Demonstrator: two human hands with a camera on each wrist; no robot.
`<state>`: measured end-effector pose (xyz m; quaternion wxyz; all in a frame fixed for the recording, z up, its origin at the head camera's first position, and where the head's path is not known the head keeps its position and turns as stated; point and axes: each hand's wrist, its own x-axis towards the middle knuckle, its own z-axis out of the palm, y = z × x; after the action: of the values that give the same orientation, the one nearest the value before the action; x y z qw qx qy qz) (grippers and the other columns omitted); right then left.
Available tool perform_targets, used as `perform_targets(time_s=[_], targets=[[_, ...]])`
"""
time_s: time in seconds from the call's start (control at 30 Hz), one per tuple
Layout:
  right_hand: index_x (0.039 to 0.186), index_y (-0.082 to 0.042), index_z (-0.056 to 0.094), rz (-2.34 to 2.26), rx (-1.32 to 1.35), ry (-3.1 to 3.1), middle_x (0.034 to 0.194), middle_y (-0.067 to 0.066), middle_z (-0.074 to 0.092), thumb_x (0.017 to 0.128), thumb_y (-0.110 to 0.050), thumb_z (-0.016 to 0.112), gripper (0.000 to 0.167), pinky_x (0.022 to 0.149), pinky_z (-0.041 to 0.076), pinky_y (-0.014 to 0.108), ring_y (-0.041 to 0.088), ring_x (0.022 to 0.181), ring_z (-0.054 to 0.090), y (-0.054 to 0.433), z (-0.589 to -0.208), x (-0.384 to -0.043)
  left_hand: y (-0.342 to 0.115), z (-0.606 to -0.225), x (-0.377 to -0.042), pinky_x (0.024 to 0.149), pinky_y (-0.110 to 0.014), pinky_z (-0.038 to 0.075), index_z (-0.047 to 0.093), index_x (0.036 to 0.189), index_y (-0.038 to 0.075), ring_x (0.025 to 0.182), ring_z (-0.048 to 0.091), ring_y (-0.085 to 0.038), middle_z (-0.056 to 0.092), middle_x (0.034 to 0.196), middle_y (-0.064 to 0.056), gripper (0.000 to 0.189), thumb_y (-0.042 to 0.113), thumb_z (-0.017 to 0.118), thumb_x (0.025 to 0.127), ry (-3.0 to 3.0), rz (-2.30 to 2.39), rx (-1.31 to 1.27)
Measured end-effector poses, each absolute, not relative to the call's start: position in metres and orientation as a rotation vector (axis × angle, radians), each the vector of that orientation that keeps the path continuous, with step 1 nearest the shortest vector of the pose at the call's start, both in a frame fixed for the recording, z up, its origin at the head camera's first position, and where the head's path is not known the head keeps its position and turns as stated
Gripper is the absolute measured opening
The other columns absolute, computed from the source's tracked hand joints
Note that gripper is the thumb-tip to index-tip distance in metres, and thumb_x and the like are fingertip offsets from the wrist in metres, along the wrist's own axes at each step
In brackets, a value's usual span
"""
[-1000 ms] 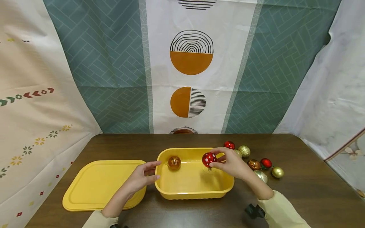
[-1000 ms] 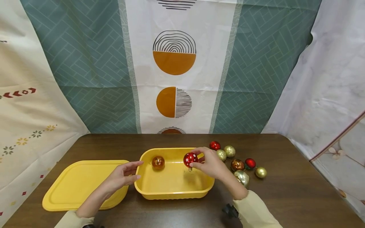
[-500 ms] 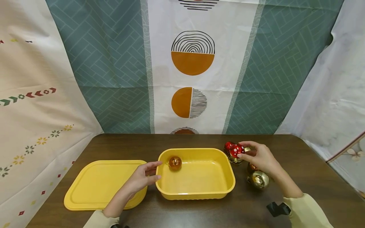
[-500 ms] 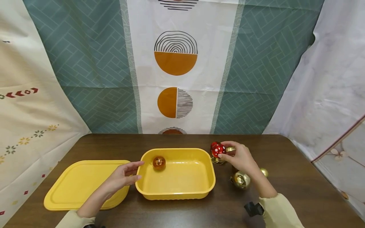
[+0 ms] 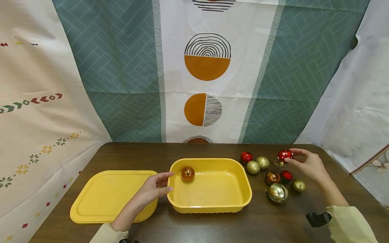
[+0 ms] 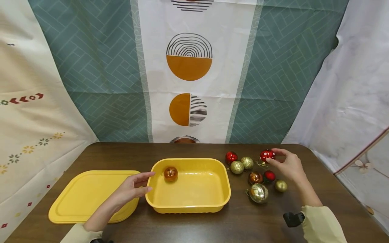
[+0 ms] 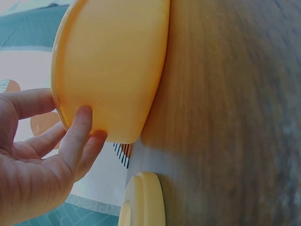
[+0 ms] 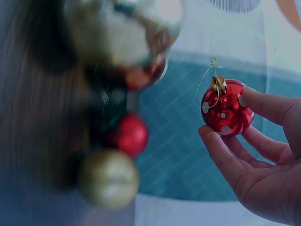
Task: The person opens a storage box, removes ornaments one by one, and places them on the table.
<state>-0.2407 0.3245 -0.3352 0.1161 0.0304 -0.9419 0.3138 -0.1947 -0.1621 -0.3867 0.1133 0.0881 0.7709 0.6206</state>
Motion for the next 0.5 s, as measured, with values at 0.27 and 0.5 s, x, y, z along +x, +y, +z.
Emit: perform_targets(time_s=[0.27,0.5], targets=[[0.118,0.011,0.051,0.896,0.017,-2.817,0.104,0.032,0.059,0.084,-0.031,0.064,0.055,0.056,0.043,0.022,0.004,0.062,0.058,0.353,-0.346,-0.249,-0.161,-0.387,-0.195,0.078,-0.037,0.052,0.041,0.131,-0.007,0.109,0.052,-0.035,0.045,0.127,-0.029,0.052,0.002,0.061,0.084,2.265,1.82,0.273],[0.117,0.017,0.047,0.946,0.02,-2.894,0.101,0.032,0.059,0.084,-0.026,0.064,0.057,0.055,0.047,0.022,0.012,0.062,0.064,0.367,-0.354,-0.256,-0.162,-0.387,-0.195,0.079,-0.037,0.052,0.041,0.132,-0.006,0.109,0.052,-0.035,0.044,0.128,-0.028,0.053,0.002,0.061,0.084,2.258,1.815,0.263]])
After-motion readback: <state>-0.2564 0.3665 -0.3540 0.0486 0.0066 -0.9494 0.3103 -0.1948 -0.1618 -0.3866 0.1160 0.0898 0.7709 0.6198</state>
